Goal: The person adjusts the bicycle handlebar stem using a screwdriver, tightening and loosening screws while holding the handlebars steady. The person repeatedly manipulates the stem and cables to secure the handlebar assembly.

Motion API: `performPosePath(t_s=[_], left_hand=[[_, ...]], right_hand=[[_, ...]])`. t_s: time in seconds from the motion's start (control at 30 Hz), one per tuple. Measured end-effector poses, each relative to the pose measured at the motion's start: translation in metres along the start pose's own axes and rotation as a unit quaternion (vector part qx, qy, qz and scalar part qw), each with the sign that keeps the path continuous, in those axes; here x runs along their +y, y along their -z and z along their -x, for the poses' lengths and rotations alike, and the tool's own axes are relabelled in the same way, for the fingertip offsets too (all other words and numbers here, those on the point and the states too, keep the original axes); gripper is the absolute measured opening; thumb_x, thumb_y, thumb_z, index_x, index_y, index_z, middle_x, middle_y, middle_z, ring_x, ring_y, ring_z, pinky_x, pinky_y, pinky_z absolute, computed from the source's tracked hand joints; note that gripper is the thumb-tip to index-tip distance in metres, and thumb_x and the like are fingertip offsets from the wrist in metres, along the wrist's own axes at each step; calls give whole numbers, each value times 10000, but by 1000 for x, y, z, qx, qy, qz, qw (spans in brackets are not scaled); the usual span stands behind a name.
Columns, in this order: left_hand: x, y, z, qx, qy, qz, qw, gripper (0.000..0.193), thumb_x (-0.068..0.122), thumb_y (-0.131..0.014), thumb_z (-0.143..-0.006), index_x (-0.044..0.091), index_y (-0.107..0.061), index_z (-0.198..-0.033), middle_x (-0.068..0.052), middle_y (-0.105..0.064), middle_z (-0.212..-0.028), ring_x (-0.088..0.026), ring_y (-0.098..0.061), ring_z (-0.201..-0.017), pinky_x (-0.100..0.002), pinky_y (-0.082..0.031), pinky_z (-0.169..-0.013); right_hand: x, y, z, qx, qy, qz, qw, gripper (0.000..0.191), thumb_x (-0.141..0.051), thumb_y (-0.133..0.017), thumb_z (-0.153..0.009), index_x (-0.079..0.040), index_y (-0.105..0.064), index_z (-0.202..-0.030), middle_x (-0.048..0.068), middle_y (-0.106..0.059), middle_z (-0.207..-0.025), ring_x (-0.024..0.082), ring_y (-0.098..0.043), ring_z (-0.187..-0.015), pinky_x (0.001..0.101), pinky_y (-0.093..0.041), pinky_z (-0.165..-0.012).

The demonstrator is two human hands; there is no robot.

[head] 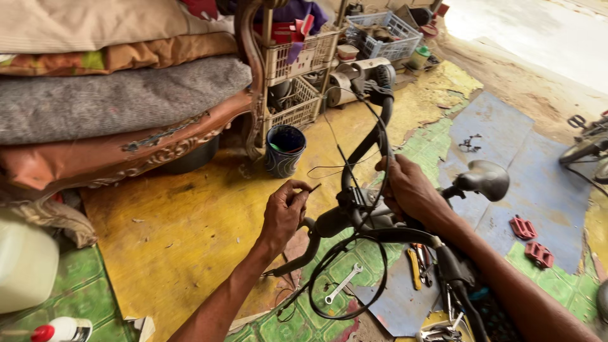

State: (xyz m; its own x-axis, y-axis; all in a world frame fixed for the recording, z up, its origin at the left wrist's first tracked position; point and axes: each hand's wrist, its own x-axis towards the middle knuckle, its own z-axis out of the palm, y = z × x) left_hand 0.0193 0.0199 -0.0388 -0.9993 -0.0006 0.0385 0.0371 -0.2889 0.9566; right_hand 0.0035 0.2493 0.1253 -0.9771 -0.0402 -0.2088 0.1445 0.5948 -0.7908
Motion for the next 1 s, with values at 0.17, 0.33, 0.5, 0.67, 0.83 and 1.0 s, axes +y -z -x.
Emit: performPosePath(t_s=[0.17,0.33,0.5,0.67,0.83,1.0], left_hand=[[11,8,3,2,44,40,998,164,78,-578,-974,8,-684,-1078,-42,-598,-672,-116,-569,-555,-272,-496,-499],[0,-4,12,4,143,213,967,322,121,-497,-914,-77,-690,-1080,-177,-753,-827,-219,-743,-722,-311,-585,-596],[-15,-11,8,-35,138,220,965,256,90,-578,-894,3,-714,-1093,-126,-798,-992,-202,-769,-946,-296,-630,-842],[-17,-24,14,-50,21,-35,998,230,244,-691,-972,33,-768,-1021,-152,-794,-927,-224,-733,-835,-345,-593,-741],[-20,-34,17,13,-185,-325,927,219,203,-733,-961,-13,-771,-953,-193,-760,-896,-301,-715,-775,-382,-553,-699],[-27,-34,21,-18,-227,-256,939,253,151,-664,-970,11,-719,-1173,-175,-747,-1046,-270,-765,-895,-353,-615,-780]], right_hand=[[-8,-4,5,-3,-1,-31,1000,423,-373,-317,-1077,-44,-559,-1185,-1,-397,-586,149,-390,-423,339,-360,-383],[19,0,5,3,-13,-12,1000,447,-398,-346,-1070,-29,-572,-1184,27,-418,-555,165,-408,-397,358,-365,-371],[41,-1,-6,10,-5,9,1000,443,-381,-351,-1056,-23,-576,-1190,33,-405,-523,168,-410,-372,369,-378,-360],[32,2,0,12,0,14,1000,420,-341,-350,-1052,-13,-574,-1190,43,-410,-523,170,-412,-372,365,-372,-358],[29,2,5,16,-11,-2,1000,421,-351,-369,-1049,-8,-572,-1184,44,-422,-542,170,-415,-373,366,-373,-354],[33,3,6,19,-7,22,1000,483,-427,-381,-1052,-10,-583,-1187,41,-442,-563,162,-437,-380,363,-386,-358]])
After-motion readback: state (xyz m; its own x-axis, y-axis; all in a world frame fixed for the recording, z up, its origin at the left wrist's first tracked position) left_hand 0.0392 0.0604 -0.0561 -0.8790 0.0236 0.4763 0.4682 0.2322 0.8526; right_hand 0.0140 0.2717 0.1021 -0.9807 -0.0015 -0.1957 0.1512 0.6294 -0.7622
